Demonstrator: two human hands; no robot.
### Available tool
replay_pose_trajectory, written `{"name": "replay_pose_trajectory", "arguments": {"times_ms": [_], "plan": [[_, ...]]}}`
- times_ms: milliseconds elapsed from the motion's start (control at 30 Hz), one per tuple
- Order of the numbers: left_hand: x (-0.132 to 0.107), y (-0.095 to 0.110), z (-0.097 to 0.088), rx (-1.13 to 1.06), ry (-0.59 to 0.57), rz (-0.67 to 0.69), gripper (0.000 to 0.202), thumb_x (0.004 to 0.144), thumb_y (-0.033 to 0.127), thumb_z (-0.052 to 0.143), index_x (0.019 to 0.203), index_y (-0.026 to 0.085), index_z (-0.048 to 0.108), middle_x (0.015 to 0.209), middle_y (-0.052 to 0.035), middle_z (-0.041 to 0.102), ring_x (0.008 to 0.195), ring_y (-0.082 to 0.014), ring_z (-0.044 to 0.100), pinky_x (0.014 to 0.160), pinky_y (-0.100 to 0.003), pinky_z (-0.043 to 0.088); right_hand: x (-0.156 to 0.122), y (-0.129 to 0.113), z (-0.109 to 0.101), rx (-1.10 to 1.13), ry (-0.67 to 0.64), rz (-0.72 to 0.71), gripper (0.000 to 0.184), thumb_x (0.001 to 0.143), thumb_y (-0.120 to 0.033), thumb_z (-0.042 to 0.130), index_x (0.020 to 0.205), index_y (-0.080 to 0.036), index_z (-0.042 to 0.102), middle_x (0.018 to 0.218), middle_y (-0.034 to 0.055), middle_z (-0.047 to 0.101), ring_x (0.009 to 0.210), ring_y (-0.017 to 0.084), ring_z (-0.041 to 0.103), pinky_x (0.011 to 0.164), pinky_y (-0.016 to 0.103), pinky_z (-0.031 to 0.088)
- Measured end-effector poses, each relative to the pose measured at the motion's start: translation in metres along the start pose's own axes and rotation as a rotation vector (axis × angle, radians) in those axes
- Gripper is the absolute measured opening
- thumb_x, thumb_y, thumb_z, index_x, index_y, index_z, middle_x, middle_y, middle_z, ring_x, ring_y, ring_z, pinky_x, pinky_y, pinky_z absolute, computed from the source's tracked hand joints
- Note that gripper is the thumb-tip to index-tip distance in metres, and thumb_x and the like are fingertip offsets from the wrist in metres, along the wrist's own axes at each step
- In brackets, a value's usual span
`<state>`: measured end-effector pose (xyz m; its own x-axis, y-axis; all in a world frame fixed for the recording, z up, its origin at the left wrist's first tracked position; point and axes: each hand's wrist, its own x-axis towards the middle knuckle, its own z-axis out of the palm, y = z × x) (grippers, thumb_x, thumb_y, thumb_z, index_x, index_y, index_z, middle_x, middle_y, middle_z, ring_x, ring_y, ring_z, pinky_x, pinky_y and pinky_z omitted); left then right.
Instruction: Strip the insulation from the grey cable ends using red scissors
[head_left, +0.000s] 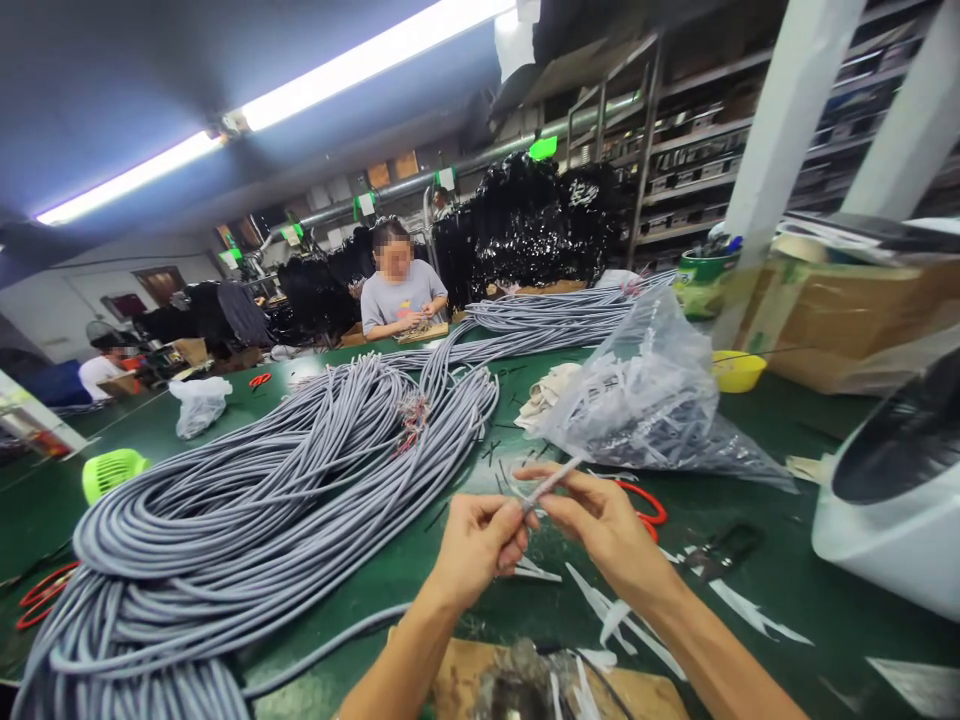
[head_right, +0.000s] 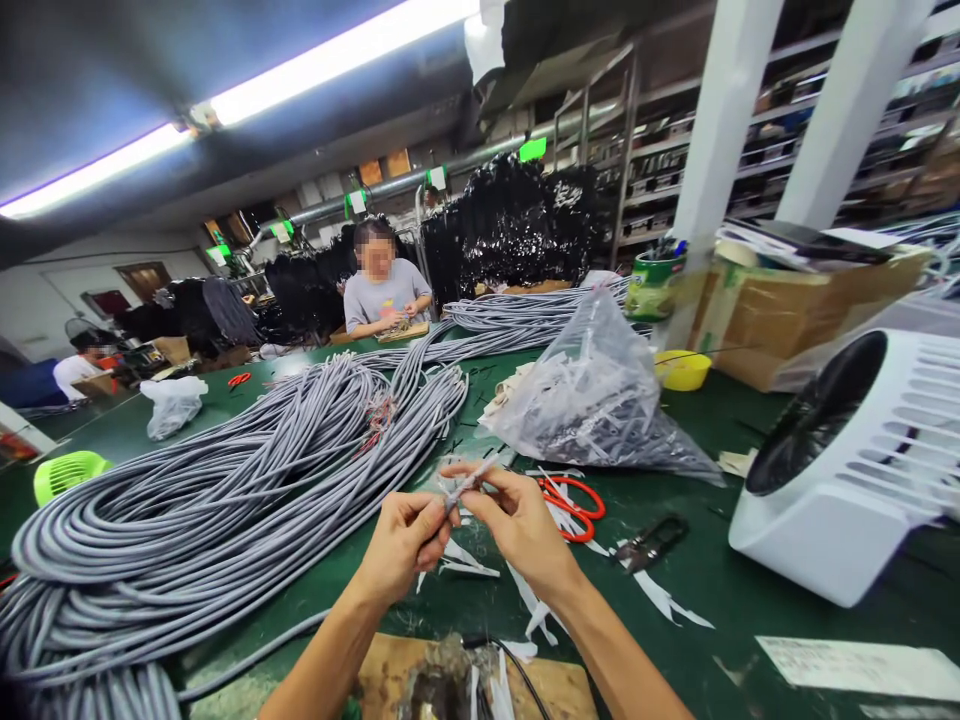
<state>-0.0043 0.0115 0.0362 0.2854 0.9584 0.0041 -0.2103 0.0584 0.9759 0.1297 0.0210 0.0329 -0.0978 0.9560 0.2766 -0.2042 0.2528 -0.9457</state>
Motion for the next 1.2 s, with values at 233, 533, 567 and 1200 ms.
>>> {"name": "replay_pose_trajectory", "arguments": {"times_ms": [233, 533, 567, 1200], "plan": [[-0.001, 0.001, -0.002, -0.031, -0.149, -0.143, 0.053, 0.055, 0.062, 0.07, 0.059, 0.012, 0.052, 0.044, 0.009, 0.035, 0.029, 0.0017, 0.016, 0.03, -0.016, 0.008, 0.002, -0.001, -0.003, 0.073, -0.06, -0.049, 0.009, 0.056, -0.026, 0.063, 0.054, -0.018, 0.065, 0.056, -0.0009, 0.055, 0.048, 0.01, 0.046, 0.046, 0.022, 0.038], [-0.001, 0.001, -0.008, 0.138, 0.0, 0.113, 0.054, 0.063, 0.065, 0.063, 0.057, 0.013, 0.049, 0.046, 0.0086, 0.029, 0.039, -0.0018, 0.018, 0.038, -0.018, 0.011, 0.017, 0.019, -0.009, 0.056, 0.292, -0.111, 0.013, 0.068, -0.03, 0.053, 0.07, -0.018, 0.058, 0.048, -0.0076, 0.038, 0.039, 0.005, 0.022, 0.036, 0.018, 0.02], [0.001, 0.001, -0.009, 0.098, -0.002, 0.087, 0.054, 0.062, 0.065, 0.063, 0.057, 0.014, 0.047, 0.046, 0.0096, 0.026, 0.039, -0.0014, 0.014, 0.037, -0.018, 0.009, 0.016, 0.02, -0.009, 0.067, 0.282, -0.113, 0.016, 0.068, -0.032, 0.055, 0.074, -0.018, 0.059, 0.049, -0.0071, 0.041, 0.039, 0.004, 0.021, 0.036, 0.018, 0.02], [0.002, -0.01, -0.001, -0.185, -0.213, -0.163, 0.06, 0.047, 0.068, 0.07, 0.061, 0.015, 0.047, 0.04, 0.0121, 0.027, 0.033, 0.0004, 0.016, 0.04, -0.022, 0.004, -0.004, 0.015, -0.004, 0.019, 0.223, 0.1, 0.036, 0.038, -0.027, 0.082, 0.07, -0.02, 0.067, 0.056, 0.0016, 0.066, 0.05, 0.019, 0.062, 0.05, 0.028, 0.054]]}}
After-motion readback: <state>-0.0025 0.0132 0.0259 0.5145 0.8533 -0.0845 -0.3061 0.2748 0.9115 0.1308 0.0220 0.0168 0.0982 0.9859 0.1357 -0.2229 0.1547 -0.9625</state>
